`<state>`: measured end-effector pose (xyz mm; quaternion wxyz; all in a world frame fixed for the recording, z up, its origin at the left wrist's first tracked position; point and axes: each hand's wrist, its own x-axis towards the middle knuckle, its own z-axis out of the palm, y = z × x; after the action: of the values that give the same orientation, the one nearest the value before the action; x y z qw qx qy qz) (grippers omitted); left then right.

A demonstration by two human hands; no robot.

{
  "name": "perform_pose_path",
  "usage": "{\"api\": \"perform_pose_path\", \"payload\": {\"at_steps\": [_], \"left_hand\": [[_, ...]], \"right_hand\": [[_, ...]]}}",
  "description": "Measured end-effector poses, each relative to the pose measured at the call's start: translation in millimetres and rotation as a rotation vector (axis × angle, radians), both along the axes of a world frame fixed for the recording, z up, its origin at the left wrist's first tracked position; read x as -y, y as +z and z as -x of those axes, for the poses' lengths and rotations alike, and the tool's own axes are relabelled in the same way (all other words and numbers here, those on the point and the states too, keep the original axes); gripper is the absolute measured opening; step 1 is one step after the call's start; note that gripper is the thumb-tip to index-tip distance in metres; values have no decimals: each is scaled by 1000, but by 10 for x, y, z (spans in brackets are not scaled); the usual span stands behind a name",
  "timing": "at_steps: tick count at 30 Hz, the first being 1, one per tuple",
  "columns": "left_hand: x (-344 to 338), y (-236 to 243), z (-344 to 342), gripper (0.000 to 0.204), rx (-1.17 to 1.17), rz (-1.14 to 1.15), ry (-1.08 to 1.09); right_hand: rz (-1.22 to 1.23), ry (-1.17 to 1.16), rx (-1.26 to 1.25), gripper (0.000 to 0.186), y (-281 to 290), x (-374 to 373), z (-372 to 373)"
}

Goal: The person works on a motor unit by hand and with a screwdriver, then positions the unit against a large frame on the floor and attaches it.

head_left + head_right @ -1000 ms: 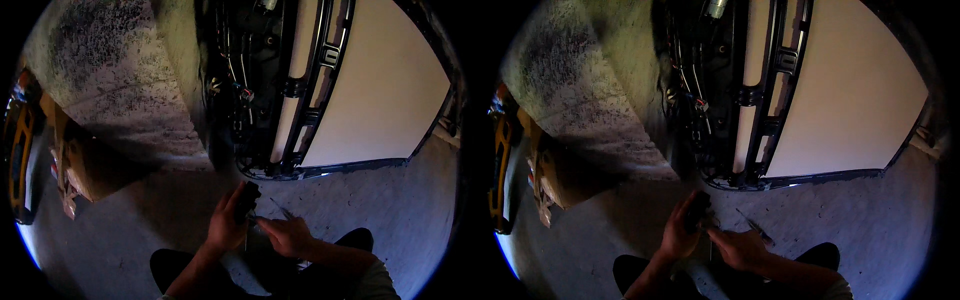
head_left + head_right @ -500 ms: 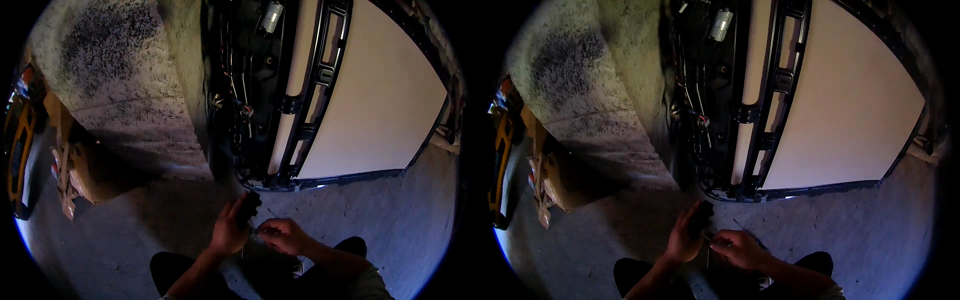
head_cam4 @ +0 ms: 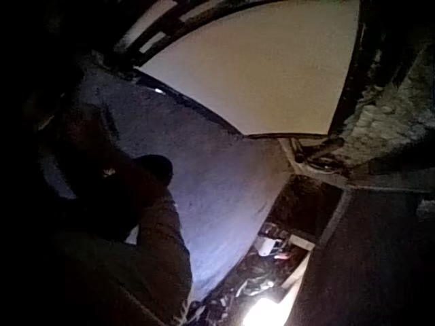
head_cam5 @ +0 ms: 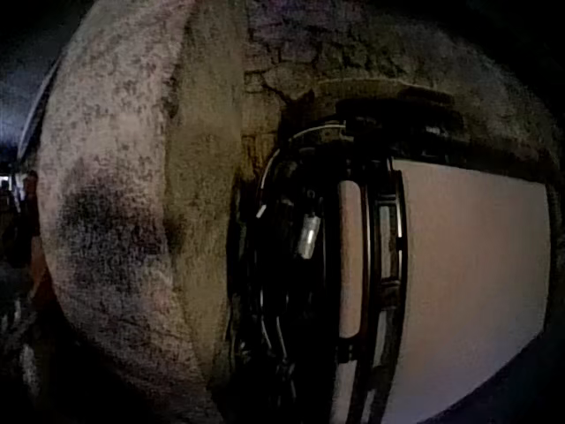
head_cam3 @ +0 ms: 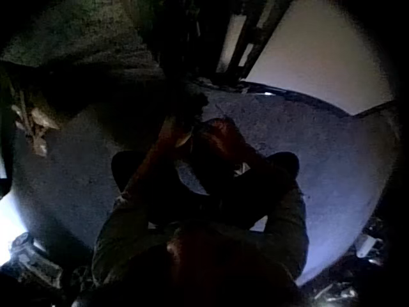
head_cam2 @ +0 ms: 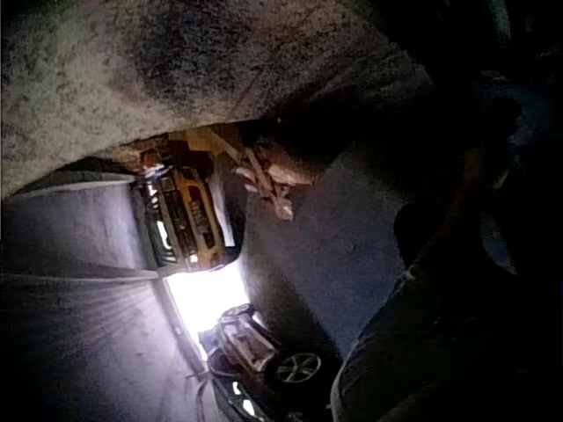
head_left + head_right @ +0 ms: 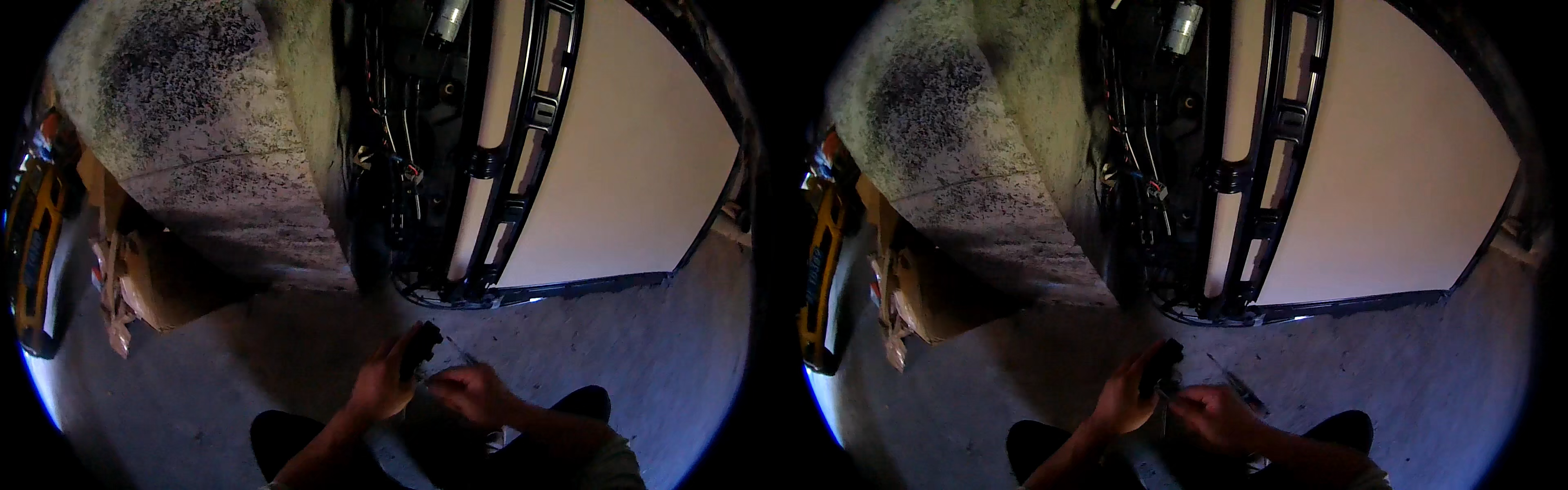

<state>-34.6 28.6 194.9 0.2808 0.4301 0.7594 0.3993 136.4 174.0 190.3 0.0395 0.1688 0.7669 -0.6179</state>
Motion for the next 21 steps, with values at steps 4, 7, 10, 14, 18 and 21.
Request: {"api": "perform_pose_path", "payload": {"at_steps": [4, 7, 10, 14, 18, 21], "left_hand": [[-3, -33, 29, 81, 110, -83, 34], [-34, -12, 21, 82, 100, -28, 59], [-10, -56, 5, 86, 24, -14, 43], [31, -144, -22, 85, 109, -6, 41], [-4, -68, -20, 85, 115, -70, 21], [42, -51, -34, 84, 123, -98, 41]], "right_hand": [[236, 60, 42, 31, 26, -147, 14], [-56, 27, -122, 30, 107, -87, 41], [-525, 68, -123, 29, 329, 97, 97], [-691, 147, -40, 30, 401, 169, 116], [-454, 3, -215, 28, 256, 116, 45], [-203, -10, -51, 29, 341, 116, 11]]}}
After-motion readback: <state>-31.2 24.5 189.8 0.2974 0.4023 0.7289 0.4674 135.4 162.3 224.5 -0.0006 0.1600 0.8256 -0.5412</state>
